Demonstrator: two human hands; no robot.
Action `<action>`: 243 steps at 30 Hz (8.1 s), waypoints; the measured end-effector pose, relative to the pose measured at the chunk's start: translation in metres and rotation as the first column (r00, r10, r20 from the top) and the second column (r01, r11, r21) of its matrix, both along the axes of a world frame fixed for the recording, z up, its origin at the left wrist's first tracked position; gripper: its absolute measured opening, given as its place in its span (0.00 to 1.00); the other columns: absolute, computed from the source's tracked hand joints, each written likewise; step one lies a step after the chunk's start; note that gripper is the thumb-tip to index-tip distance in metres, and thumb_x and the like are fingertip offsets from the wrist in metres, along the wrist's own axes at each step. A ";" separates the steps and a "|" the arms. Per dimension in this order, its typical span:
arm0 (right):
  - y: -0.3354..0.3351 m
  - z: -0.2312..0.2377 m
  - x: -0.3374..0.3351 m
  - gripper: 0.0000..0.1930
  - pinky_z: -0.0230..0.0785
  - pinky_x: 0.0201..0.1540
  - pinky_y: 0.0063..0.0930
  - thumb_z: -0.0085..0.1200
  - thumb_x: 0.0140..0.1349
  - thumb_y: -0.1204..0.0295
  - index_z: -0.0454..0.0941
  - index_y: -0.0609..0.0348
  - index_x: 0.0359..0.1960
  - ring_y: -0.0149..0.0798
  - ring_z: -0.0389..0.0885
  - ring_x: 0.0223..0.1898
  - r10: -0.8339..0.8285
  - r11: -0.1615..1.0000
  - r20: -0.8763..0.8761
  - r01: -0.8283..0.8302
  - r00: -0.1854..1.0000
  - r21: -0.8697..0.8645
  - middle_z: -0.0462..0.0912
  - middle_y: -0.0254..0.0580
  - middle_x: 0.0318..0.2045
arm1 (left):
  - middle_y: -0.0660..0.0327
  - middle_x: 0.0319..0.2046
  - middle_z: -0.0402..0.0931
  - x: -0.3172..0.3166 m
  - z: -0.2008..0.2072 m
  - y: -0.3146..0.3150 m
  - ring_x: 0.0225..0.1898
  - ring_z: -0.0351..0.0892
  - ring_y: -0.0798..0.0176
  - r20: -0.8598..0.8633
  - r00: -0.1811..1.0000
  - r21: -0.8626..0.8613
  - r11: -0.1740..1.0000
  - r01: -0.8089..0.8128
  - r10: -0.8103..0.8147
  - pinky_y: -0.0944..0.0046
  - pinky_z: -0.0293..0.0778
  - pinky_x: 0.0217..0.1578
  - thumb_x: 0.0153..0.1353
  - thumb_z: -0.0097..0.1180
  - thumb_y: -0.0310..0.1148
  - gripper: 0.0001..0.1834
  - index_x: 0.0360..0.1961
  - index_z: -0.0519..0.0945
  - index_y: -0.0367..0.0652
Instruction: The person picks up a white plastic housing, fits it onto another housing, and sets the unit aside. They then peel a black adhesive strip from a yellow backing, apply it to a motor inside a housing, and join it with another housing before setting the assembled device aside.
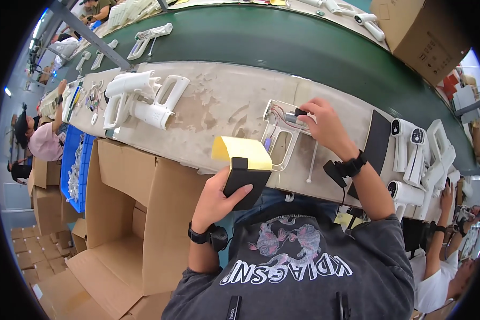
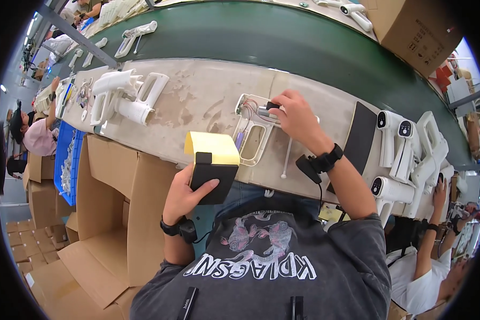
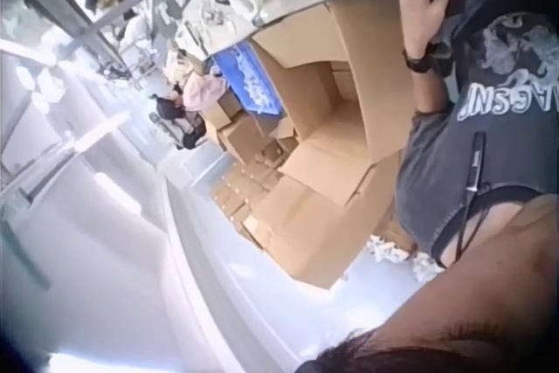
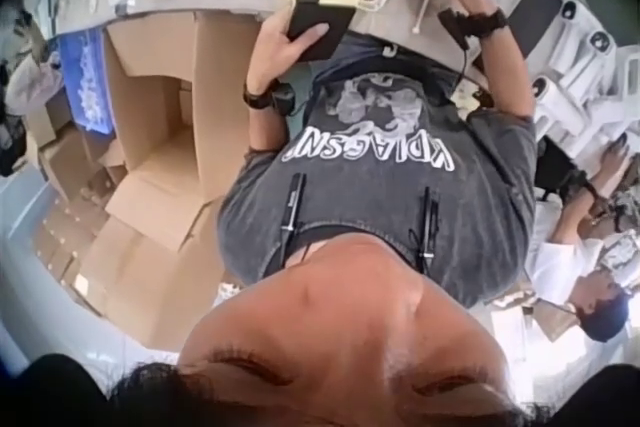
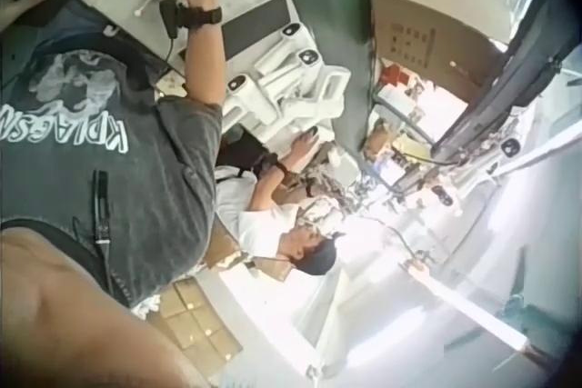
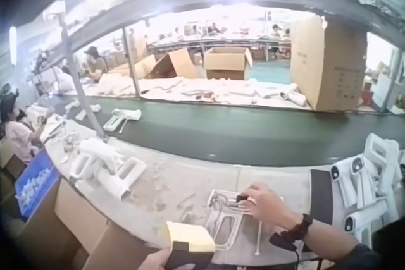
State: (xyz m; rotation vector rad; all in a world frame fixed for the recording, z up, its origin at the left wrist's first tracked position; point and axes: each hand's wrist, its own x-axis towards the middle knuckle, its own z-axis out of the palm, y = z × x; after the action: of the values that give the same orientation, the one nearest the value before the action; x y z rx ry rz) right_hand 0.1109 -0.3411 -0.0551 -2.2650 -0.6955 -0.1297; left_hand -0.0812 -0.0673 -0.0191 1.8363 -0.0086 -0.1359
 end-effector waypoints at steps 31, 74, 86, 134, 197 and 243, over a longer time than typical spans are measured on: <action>0.056 0.041 -0.069 0.15 0.75 0.47 0.32 0.66 0.57 0.81 0.80 0.61 0.47 0.40 0.81 0.42 0.641 0.754 -0.261 -0.529 0.721 0.390 0.81 0.40 0.43 | 0.47 0.46 0.79 -0.004 0.000 -0.008 0.43 0.81 0.40 0.125 0.967 0.144 0.968 0.204 -0.222 0.55 0.77 0.45 0.61 0.66 0.28 0.23 0.55 0.76 0.33; -0.015 0.028 -0.071 0.13 0.71 0.54 0.35 0.51 0.64 0.86 0.83 0.62 0.45 0.48 0.79 0.50 0.360 0.932 -0.094 -0.361 0.928 0.004 0.80 0.46 0.45 | 0.46 0.56 0.73 0.143 -0.051 0.119 0.60 0.69 0.39 0.507 0.721 0.529 0.490 -0.693 0.472 0.41 0.63 0.62 0.56 0.71 0.47 0.39 0.63 0.71 0.37; -0.069 0.032 -0.103 0.10 0.72 0.43 0.27 0.54 0.64 0.85 0.83 0.63 0.45 0.39 0.80 0.37 -0.003 0.999 -0.202 0.014 0.979 0.050 0.81 0.43 0.40 | 0.35 0.70 0.59 0.174 0.015 0.353 0.73 0.56 0.34 0.013 0.677 0.892 0.298 -0.341 0.736 0.27 0.48 0.70 0.44 0.75 0.58 0.67 0.74 0.49 0.35; -0.070 0.023 -0.050 0.37 0.63 0.67 0.42 0.71 0.51 0.74 0.72 0.57 0.66 0.53 0.71 0.63 -0.085 0.996 0.088 0.086 0.992 -0.013 0.76 0.47 0.60 | 0.50 0.50 0.76 0.102 -0.015 -0.055 0.44 0.81 0.56 0.189 0.968 0.230 0.951 -0.207 0.165 0.59 0.78 0.41 0.59 0.70 0.47 0.30 0.52 0.77 0.35; -0.106 -0.034 -0.006 0.34 0.72 0.53 0.34 0.70 0.60 0.65 0.62 0.56 0.63 0.38 0.78 0.47 0.083 0.993 -0.442 -0.034 0.893 0.117 0.76 0.44 0.47 | 0.56 0.56 0.71 0.187 -0.026 -0.027 0.59 0.73 0.56 -0.079 0.885 0.206 0.861 0.465 -0.459 0.57 0.69 0.63 0.58 0.69 0.27 0.37 0.66 0.61 0.49; -0.745 -0.103 -0.174 0.36 0.73 0.51 0.31 0.55 0.65 0.40 0.78 0.57 0.63 0.39 0.84 0.48 -0.912 -0.019 -0.409 1.000 -0.019 -0.004 0.84 0.46 0.54 | 0.54 0.52 0.81 0.107 -0.028 -0.074 0.51 0.81 0.60 -0.271 0.912 -0.164 0.948 0.272 -0.309 0.61 0.78 0.51 0.73 0.54 0.29 0.16 0.59 0.76 0.36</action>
State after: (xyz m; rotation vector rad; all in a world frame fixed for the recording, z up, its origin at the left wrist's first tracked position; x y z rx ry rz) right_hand -0.0626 -1.0856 -0.1581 -1.8982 1.2560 -0.5223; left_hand 0.0259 -0.1417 -0.0472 1.6666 -0.0815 -0.6063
